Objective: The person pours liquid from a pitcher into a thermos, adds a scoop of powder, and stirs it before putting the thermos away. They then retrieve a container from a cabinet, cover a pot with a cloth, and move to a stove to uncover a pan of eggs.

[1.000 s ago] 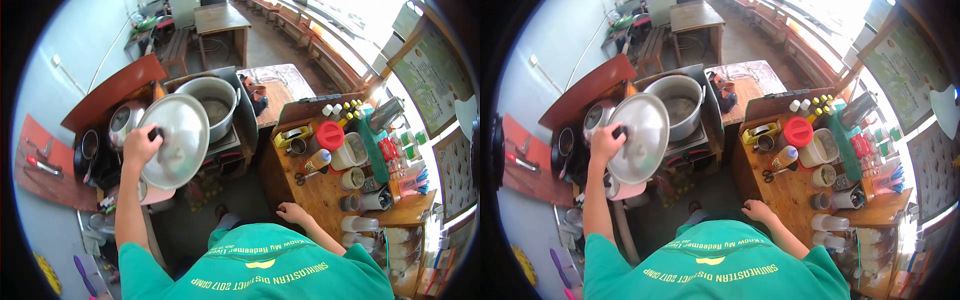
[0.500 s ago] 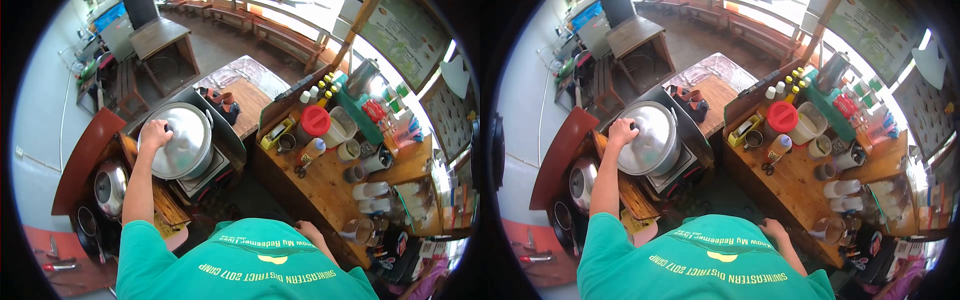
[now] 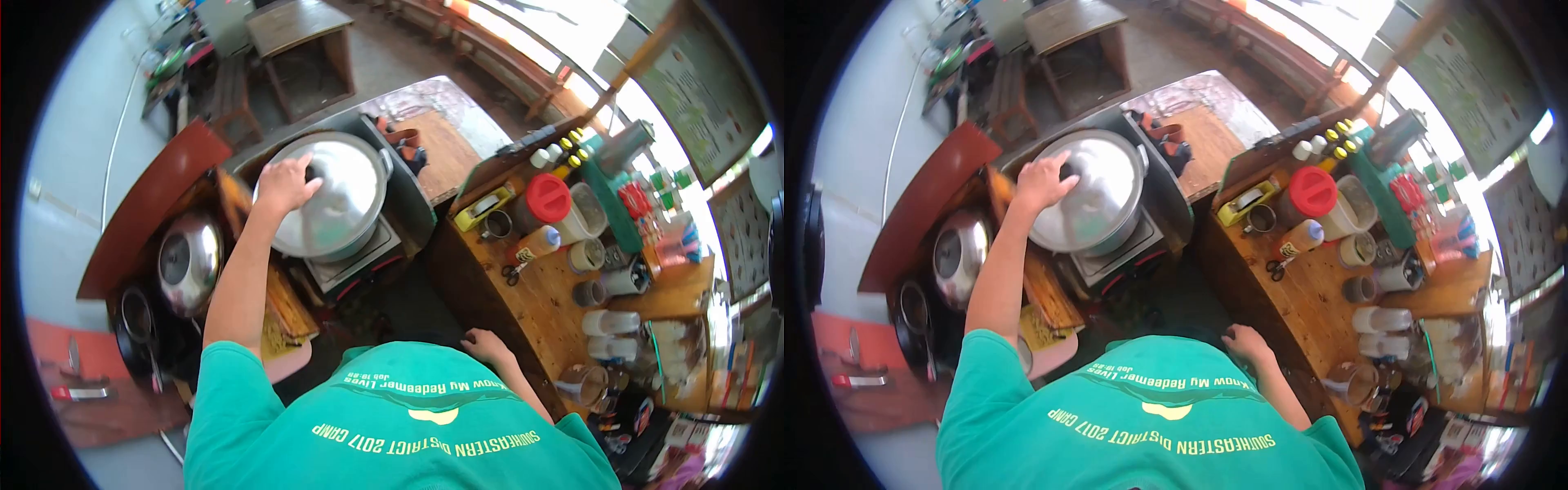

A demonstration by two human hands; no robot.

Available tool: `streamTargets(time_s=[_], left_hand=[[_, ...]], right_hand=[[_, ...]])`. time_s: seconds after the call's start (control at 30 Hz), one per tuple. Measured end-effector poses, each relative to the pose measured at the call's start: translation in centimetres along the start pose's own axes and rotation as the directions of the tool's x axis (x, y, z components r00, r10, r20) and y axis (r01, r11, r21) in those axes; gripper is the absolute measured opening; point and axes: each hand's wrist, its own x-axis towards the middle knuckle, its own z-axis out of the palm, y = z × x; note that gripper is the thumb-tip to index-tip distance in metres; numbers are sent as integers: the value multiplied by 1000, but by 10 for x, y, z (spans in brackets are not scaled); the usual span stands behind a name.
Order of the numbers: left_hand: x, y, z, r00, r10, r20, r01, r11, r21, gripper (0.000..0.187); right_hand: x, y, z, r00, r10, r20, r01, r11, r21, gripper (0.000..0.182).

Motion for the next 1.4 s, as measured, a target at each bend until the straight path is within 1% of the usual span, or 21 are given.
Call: streamTargets(time_s=[0.1, 0.13, 0.17, 0.23, 0.3, 0.37, 0.43, 0.47, 0.5, 0.57, 0.6, 0.67, 0.77, 0.83, 0.9, 0.97, 1.0, 1.07, 1.1, 1.17, 1.4], left_hand=[[-57, -3, -42, 982, -99, -158, 99, 995, -8, 56], [-85, -9, -50, 949, -155, -273, 125, 984, -124, 53], [-152, -9, -68, 854, -355, -381, 232, 915, -331, 43], [-223, -9, -59, 723, -593, -354, 316, 739, -594, 31], [-297, -12, -19, 579, -722, -378, 375, 648, -664, 24], [-376, -17, 54, 462, -867, -186, 523, 436, -732, 21], [-431, 3, 116, 258, -933, 250, 493, -96, -865, 17], [-451, 14, 137, 232, -898, 373, 554, -194, -810, 16], [-463, 22, 155, 200, -849, 489, 606, -285, -742, 16], [-475, 24, 189, 166, -853, 496, 723, -237, -649, 24], [-476, 16, 206, 168, -849, 502, 721, -241, -650, 24], [-470, -10, 233, 84, -844, 529, 570, -395, -720, 36], [-458, -40, 258, 48, -813, 580, 430, -507, -747, 44], [-458, -60, 275, 64, -797, 600, 453, -513, -729, 42], [-457, -73, 279, 158, -727, 668, 462, -543, -701, 40], [-457, -84, 278, 161, -708, 688, 461, -563, -686, 34], [-457, -90, 278, 170, -672, 721, 461, -592, -661, 32], [-454, -98, 277, 141, -608, 782, 427, -675, -602, 30], [-456, -103, 280, 144, -598, 789, 436, -677, -593, 30], [-461, -113, 284, 345, -431, 834, 460, -697, -551, 35], [-447, -112, 260, 337, -359, 871, 550, -676, -491, 41]], right_hand=[[13, -19, -18, 989, -144, -36, 144, 990, -2, 39], [15, -16, -15, 986, -164, -37, 165, 986, 13, 39], [23, -14, -15, 976, -218, 11, 218, 976, -4, 40], [28, -8, -9, 967, -223, 120, 231, 971, -58, 40], [37, -1, 6, 949, -243, 198, 267, 958, -102, 41], [44, -6, 22, 884, -276, 377, 345, 929, -130, 41], [52, -14, 46, 845, -294, 447, 390, 911, -137, 40], [54, -28, 58, 800, -338, 496, 451, 884, -125, 40], [55, -46, 69, 752, -378, 540, 509, 853, -112, 40], [50, -91, 88, 687, -467, 556, 589, 807, -50, 40], [47, -114, 100, 682, -496, 538, 591, 807, -5, 39], [44, -164, 129, 686, -547, 481, 560, 818, 131, 38], [50, -228, 182, 747, -486, 453, 313, 859, 405, 36], [64, -261, 224, 795, -450, 405, 252, 854, 454, 38], [75, -290, 254, 839, -410, 359, 196, 841, 504, 40], [82, -315, 275, 895, -218, 389, -6, 866, 500, 47], [83, -324, 283, 900, -207, 384, -14, 866, 501, 47], [84, -337, 295, 882, -127, 454, -255, 682, 686, 50], [88, -338, 304, 885, -115, 451, -262, 677, 687, 50], [97, -340, 320, 945, -50, 325, -240, 568, 787, 40], [108, -343, 335, 979, 47, 199, -199, 434, 879, 20]])
